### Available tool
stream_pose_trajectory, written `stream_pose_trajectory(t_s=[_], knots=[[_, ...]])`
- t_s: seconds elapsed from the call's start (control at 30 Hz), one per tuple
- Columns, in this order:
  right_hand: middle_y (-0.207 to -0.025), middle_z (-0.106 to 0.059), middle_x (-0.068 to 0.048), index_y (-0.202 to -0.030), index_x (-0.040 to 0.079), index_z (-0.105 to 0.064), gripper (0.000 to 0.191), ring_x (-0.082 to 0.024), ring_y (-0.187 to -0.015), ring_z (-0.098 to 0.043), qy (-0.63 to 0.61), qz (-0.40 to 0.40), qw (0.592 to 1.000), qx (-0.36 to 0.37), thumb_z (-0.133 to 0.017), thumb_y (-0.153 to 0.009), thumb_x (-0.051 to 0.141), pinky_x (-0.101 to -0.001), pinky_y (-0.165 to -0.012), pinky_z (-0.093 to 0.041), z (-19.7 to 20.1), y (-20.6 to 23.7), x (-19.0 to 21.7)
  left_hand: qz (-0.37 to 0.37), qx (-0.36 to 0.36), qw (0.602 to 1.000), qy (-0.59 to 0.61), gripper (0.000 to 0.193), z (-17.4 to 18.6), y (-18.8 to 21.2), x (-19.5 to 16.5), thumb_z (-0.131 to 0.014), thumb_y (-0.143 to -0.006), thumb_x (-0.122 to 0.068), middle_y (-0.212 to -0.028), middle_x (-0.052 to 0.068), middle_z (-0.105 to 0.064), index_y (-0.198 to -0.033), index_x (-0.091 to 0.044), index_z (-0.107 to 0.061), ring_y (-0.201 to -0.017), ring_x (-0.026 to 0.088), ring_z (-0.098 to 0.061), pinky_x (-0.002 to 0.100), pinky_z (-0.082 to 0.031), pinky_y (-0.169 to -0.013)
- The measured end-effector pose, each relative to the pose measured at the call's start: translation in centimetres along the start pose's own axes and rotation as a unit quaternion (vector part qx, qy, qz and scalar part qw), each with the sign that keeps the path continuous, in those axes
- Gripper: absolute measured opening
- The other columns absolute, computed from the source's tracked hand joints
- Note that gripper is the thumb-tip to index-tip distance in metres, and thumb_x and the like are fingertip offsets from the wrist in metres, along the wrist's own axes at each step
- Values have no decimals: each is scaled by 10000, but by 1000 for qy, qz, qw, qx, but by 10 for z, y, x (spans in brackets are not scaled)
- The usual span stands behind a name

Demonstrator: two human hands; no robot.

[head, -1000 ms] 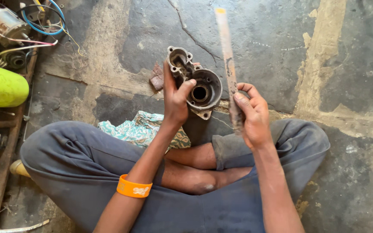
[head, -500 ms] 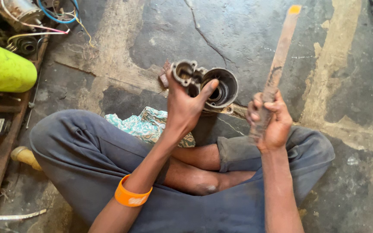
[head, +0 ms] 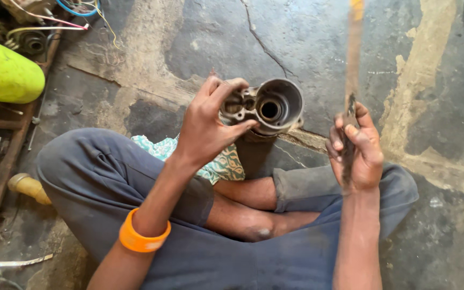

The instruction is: The person sits cross-legged on the floor and uses a metal file to smooth the inner surface of a cylindrical metal part. They repeatedly rotate the part and file different sections of the interior.

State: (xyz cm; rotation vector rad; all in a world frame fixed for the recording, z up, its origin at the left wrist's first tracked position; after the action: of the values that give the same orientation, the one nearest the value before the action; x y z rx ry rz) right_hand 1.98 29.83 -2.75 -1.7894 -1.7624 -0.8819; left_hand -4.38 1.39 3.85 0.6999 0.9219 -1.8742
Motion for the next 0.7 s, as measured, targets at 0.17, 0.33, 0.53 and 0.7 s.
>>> stream_pose_trajectory(t_s=[0.17,0.33,0.53,0.7], knots=[[-1188,-657,-194,-1505,55,-432,596,-160,-778,-642,-131,-5,990,56,-571,-933,-39,-213,-535,-493,-22,5,8,39,-27,998,-37,577,-17,12,-10,-937,-770,-270,-1111,108,-595,-1170,-71,-573,-1006,275,-659,407,-560,-863],[-1143,-674,-197,-1409,-53,-542,453,-227,-894,-681,-106,-9,993,-41,-574,-969,53,-307,-683,-524,0,1,6,6,-41,999,33,666,-7,7,-12,-928,-798,-338,-1174,129,-601,-1244,-18,-551,-1071,288,-651,413,-549,-920],[-853,-684,-124,-1206,-71,-653,277,-169,-732,-652,19,55,998,40,-711,-1010,115,-294,-701,-470,33,49,28,-52,-100,992,62,435,20,13,-45,-793,-963,-299,-1266,102,-634,-1270,-53,-607,-1130,283,-674,377,-558,-1010],[-634,-670,-5,-900,48,-687,359,-168,-556,-687,-14,61,988,138,-799,-913,389,-325,-580,-465,51,127,52,-190,11,981,36,563,-6,51,-106,-811,-859,-331,-1322,183,-589,-1274,-33,-573,-1221,383,-570,490,-469,-1073]])
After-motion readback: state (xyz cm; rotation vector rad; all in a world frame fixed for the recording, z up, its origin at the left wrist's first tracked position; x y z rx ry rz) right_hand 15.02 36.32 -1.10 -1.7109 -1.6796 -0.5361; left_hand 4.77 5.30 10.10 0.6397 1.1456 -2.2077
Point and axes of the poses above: each hand's wrist, its own y-axis away from the middle knuckle, its own z-axis out of the back of the hand, x = y × z, the point moved 5 cm from there along -y, towards the middle knuckle
